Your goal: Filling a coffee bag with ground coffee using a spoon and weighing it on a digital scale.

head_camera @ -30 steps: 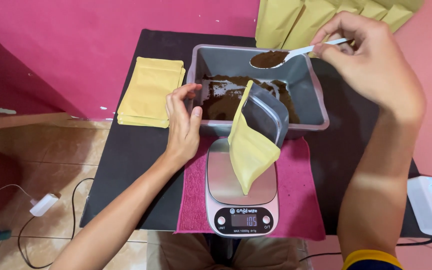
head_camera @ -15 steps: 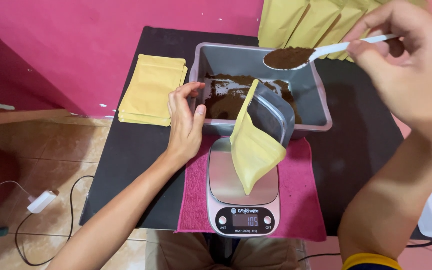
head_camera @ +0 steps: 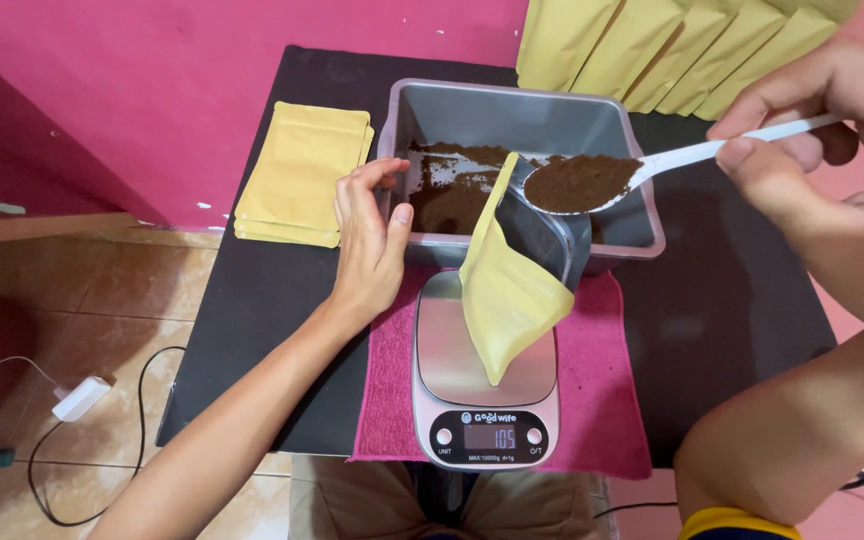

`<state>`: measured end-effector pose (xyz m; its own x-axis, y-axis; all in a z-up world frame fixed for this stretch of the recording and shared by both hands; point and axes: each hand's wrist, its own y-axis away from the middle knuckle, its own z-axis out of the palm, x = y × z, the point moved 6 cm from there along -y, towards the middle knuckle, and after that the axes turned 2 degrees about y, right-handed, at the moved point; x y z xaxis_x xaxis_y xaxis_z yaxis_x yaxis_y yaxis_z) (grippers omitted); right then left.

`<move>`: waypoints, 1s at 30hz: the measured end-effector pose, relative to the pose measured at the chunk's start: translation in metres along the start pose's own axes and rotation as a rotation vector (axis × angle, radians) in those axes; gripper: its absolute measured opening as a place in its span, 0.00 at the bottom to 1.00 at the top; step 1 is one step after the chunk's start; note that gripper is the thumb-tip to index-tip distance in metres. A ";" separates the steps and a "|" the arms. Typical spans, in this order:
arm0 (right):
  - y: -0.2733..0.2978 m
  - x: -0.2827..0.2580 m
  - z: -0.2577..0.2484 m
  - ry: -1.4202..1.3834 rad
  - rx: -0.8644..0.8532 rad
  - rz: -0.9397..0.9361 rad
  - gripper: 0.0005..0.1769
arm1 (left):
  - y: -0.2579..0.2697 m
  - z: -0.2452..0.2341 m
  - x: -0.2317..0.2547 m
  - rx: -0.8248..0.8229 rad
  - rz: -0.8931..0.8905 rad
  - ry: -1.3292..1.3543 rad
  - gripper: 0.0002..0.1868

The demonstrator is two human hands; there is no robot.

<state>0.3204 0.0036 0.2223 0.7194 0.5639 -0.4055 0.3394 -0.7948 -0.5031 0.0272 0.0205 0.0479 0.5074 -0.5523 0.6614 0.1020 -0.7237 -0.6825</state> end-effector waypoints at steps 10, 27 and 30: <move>0.010 -0.033 0.000 0.119 -0.006 -0.026 0.07 | 0.000 -0.001 0.000 0.001 0.003 -0.005 0.28; 0.024 -0.048 0.000 0.262 0.026 -0.214 0.07 | -0.001 -0.001 0.001 -0.007 0.001 -0.017 0.28; 0.029 -0.051 -0.001 0.298 0.029 -0.216 0.08 | -0.001 -0.001 0.001 -0.009 0.000 -0.014 0.27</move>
<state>0.2940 -0.0482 0.2293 0.7793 0.6247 -0.0499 0.4885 -0.6554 -0.5760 0.0268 0.0206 0.0491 0.5194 -0.5469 0.6567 0.0944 -0.7270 -0.6801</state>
